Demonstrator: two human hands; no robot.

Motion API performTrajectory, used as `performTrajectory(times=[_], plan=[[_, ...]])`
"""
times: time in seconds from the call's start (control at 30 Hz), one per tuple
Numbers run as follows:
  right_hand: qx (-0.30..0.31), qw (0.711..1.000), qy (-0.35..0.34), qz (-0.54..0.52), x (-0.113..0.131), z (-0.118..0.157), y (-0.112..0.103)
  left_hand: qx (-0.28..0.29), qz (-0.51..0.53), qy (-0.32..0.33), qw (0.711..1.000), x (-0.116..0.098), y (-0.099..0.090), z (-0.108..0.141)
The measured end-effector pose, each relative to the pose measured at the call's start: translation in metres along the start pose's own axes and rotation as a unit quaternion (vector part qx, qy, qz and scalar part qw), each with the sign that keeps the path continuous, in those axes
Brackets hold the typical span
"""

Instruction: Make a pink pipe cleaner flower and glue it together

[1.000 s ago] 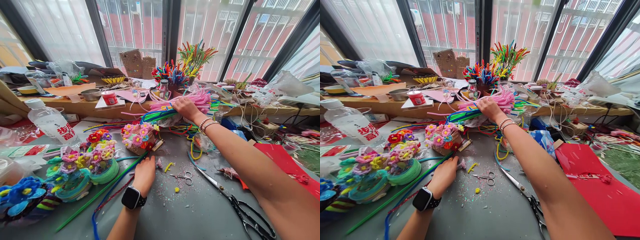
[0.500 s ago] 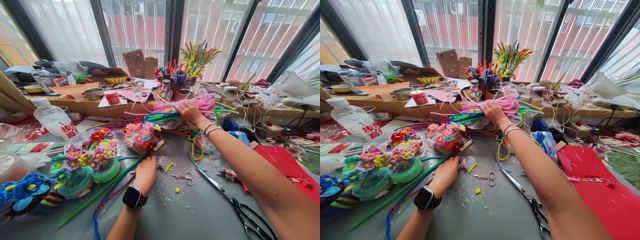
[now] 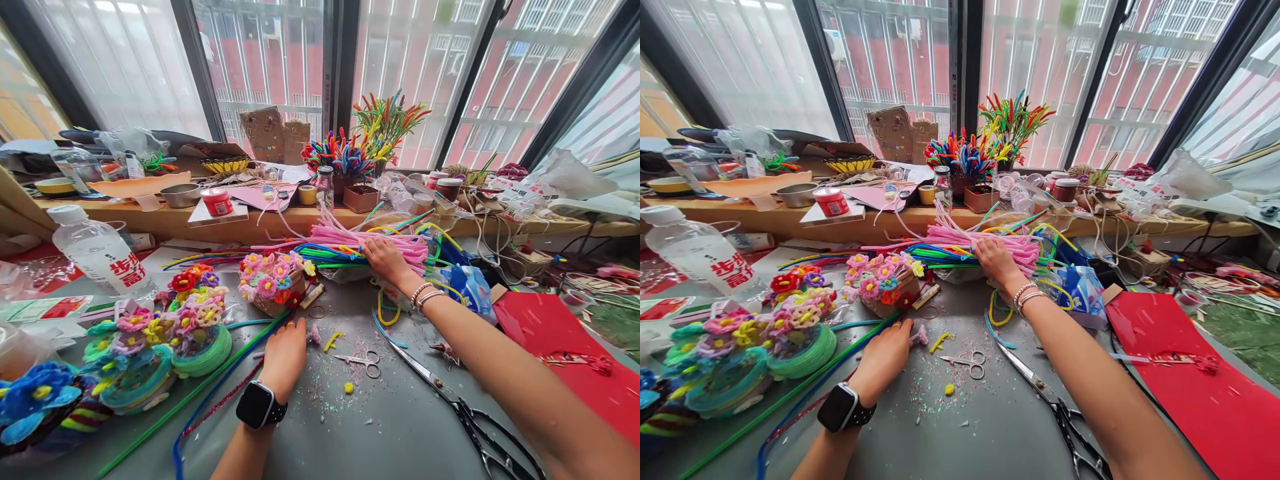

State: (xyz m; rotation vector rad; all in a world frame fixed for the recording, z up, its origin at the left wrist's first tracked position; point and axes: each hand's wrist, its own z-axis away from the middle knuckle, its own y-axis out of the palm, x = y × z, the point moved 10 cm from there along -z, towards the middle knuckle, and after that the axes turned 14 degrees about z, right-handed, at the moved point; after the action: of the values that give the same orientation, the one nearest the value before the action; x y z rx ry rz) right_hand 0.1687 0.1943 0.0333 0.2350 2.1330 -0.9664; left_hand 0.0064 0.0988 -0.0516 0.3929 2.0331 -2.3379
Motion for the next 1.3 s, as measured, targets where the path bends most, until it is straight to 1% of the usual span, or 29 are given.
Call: performTrajectory(times=[0.2,0.3,0.33,0.4,0.47,0.5,0.57,0.63,0.8,0.93,1.0,1.17,1.23,1.3], plan=[[0.044,0.998,0.006,-0.039,-0.005,0.003,-0.005,0.003,-0.006,-0.006,1.000,0.000,0.000,0.000],[0.048,0.997,0.009,-0.061,-0.011,0.009,-0.008,0.004,-0.008,-0.004,1.000,-0.003,-0.002,0.001],[0.049,0.997,0.017,-0.063,-0.015,0.010,-0.008,0.003,-0.008,-0.003,1.000,-0.004,-0.002,0.001],[0.059,0.995,0.057,-0.061,-0.026,0.012,-0.006,-0.002,-0.008,-0.002,1.000,-0.005,-0.002,0.001],[0.090,0.989,0.104,-0.060,-0.036,0.014,0.002,-0.007,-0.009,-0.002,1.000,-0.005,-0.002,0.001],[0.110,0.985,0.118,-0.061,-0.037,0.015,0.007,-0.008,-0.009,-0.002,1.000,-0.005,-0.002,0.000],[0.143,0.980,0.123,-0.065,-0.030,0.017,0.016,-0.006,-0.010,-0.003,1.000,-0.004,-0.001,0.000],[0.147,0.980,0.113,-0.067,-0.019,0.018,0.019,0.002,-0.006,-0.001,1.000,-0.004,0.000,0.001],[0.119,0.986,0.099,-0.067,0.003,0.022,0.015,0.032,0.007,0.017,0.999,-0.010,-0.003,0.003],[0.097,0.990,0.072,-0.075,0.018,0.026,0.011,0.065,0.024,0.034,0.997,-0.015,0.001,0.006],[0.086,0.991,0.061,-0.078,0.026,0.028,0.010,0.072,0.034,0.047,0.996,-0.019,0.004,0.007],[0.056,0.995,0.039,-0.077,0.041,0.034,0.007,0.071,0.060,0.058,0.994,-0.022,0.005,0.004],[0.059,0.995,0.032,-0.079,0.044,0.036,0.008,0.066,0.079,0.066,0.992,-0.023,0.003,0.003],[0.068,0.993,0.031,-0.088,0.046,0.038,0.007,0.050,0.100,0.078,0.991,-0.023,-0.003,0.002]])
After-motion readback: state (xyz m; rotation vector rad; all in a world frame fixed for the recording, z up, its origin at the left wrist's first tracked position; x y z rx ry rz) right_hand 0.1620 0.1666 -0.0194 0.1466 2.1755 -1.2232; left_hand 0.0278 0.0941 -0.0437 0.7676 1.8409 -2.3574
